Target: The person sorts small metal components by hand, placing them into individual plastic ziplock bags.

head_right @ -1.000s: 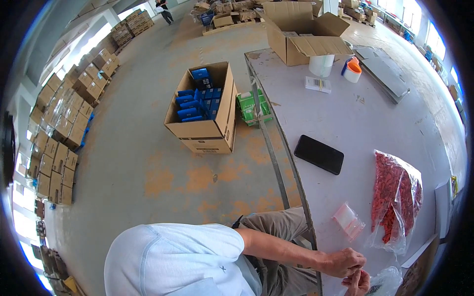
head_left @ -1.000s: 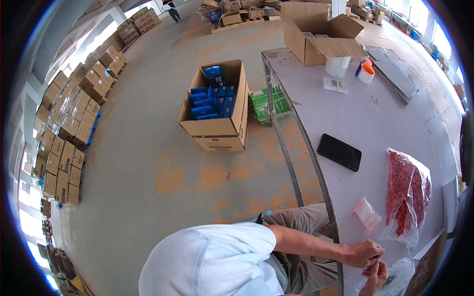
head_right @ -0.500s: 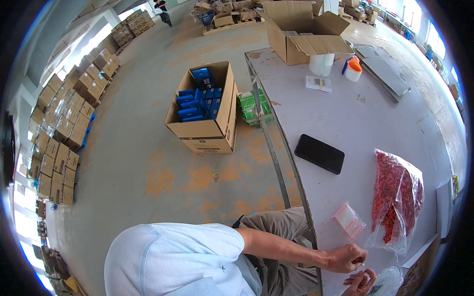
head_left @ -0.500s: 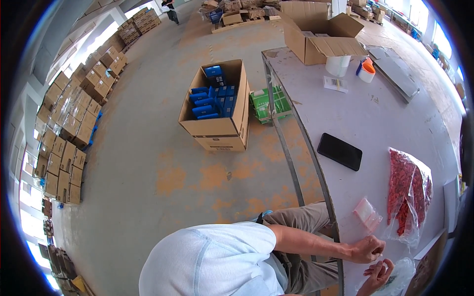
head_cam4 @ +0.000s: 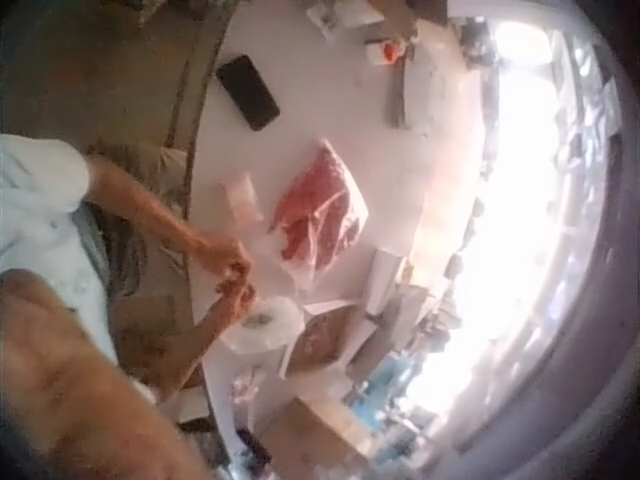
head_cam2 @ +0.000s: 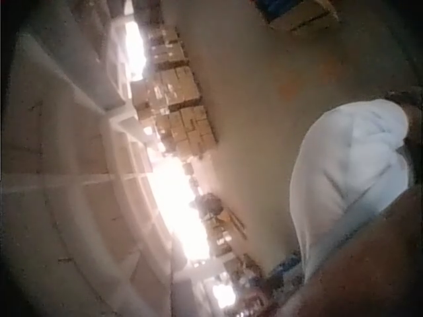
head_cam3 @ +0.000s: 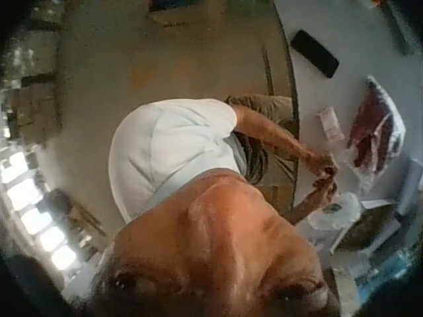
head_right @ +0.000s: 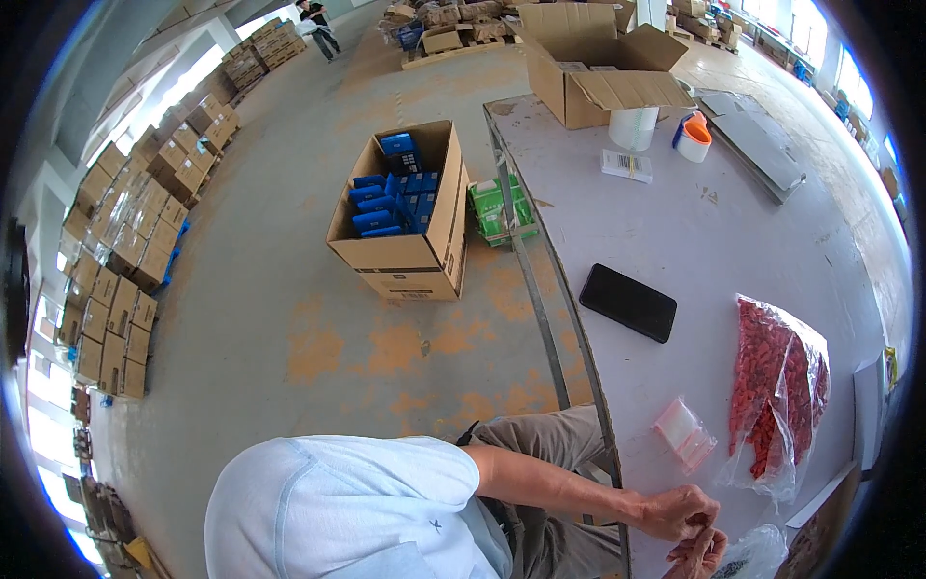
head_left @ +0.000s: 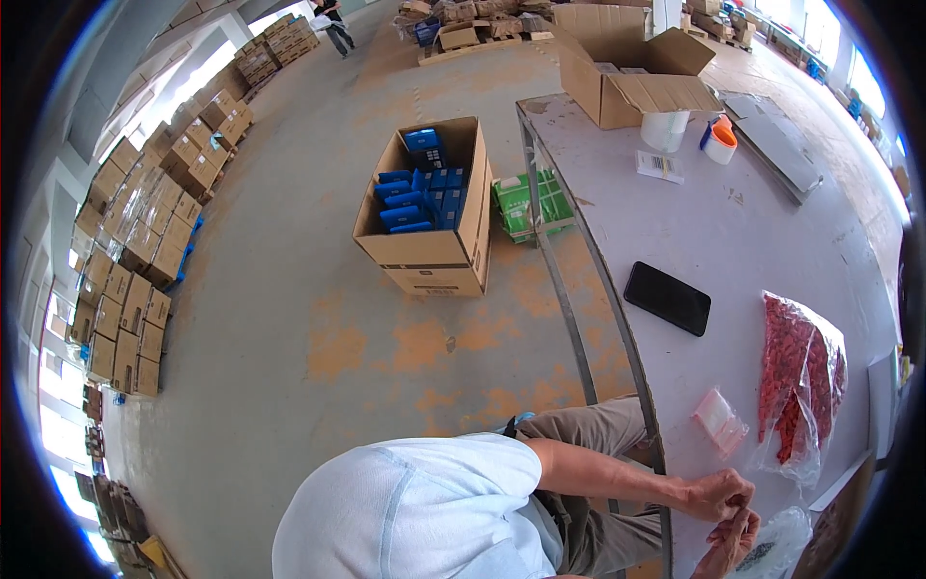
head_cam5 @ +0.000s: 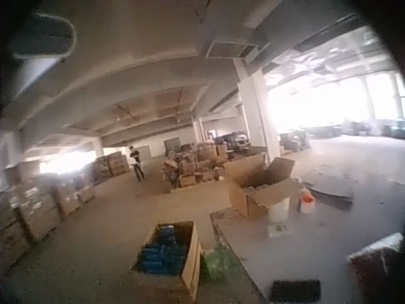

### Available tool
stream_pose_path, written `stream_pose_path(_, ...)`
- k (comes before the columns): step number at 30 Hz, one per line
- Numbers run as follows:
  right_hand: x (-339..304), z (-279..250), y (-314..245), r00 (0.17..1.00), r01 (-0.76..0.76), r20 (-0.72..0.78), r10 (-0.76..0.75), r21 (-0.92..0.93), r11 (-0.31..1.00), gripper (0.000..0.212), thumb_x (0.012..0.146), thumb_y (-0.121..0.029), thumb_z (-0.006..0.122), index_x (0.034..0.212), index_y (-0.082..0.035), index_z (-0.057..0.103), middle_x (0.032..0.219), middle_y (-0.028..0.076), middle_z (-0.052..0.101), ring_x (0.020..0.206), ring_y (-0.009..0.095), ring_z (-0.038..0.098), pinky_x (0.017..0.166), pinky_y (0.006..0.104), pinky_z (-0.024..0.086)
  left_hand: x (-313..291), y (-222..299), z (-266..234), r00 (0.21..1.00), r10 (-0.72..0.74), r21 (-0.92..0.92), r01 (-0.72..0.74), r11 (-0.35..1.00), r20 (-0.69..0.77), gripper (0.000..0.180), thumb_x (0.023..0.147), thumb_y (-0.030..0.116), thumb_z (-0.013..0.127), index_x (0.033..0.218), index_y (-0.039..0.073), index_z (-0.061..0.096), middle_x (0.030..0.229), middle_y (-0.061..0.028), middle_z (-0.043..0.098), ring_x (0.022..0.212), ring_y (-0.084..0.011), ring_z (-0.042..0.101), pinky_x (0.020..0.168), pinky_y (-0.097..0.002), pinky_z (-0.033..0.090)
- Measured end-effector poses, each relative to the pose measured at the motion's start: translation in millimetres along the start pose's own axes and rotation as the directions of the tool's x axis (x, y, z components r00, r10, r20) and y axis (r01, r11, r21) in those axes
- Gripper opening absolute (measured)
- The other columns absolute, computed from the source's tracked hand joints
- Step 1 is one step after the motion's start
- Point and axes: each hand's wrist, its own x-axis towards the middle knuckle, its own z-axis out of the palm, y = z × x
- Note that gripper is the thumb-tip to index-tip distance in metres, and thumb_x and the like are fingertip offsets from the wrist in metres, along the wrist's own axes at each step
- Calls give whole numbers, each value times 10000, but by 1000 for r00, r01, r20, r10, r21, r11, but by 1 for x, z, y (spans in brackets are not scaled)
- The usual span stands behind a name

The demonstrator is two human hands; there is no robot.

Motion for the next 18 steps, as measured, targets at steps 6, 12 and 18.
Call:
stream_pose_path(6, -19, 30, -30, 994, 82, -72, -81, 15, 997, 131, 1011, -161, 704, 1031, -34, 683, 846, 65, 692, 677, 108, 594, 642, 277, 514, 1, 6, -2, 996, -85, 55, 86, 995, -36, 107, 803, -56, 711, 823, -35, 608, 726, -166, 656, 653, -205, 611, 583, -378, 488)
stream_pose_path(12, -5, 14, -1, 944, 181, -229, -237, -240, 954, 222, 975, -228, 753, 973, -10, 711, 824, 68, 693, 676, 175, 611, 641, 322, 530, -6, 12, 2, 991, 136, 126, -134, 983, -15, 101, 787, -53, 713, 809, -44, 614, 781, -211, 674, 696, -353, 673, 612, -419, 520)
stream_pose_path(18, -13, 30, -23, 860, 179, -147, -488, -810, 559, 303, 963, -282, 770, 924, 16, 730, 799, 107, 707, 684, 215, 636, 650, 381, 547, -7, 20, 1, 995, 49, 195, -32, 980, -84, 95, 785, -42, 706, 797, -51, 612, 810, -241, 668, 757, -411, 674, 663, -463, 526)
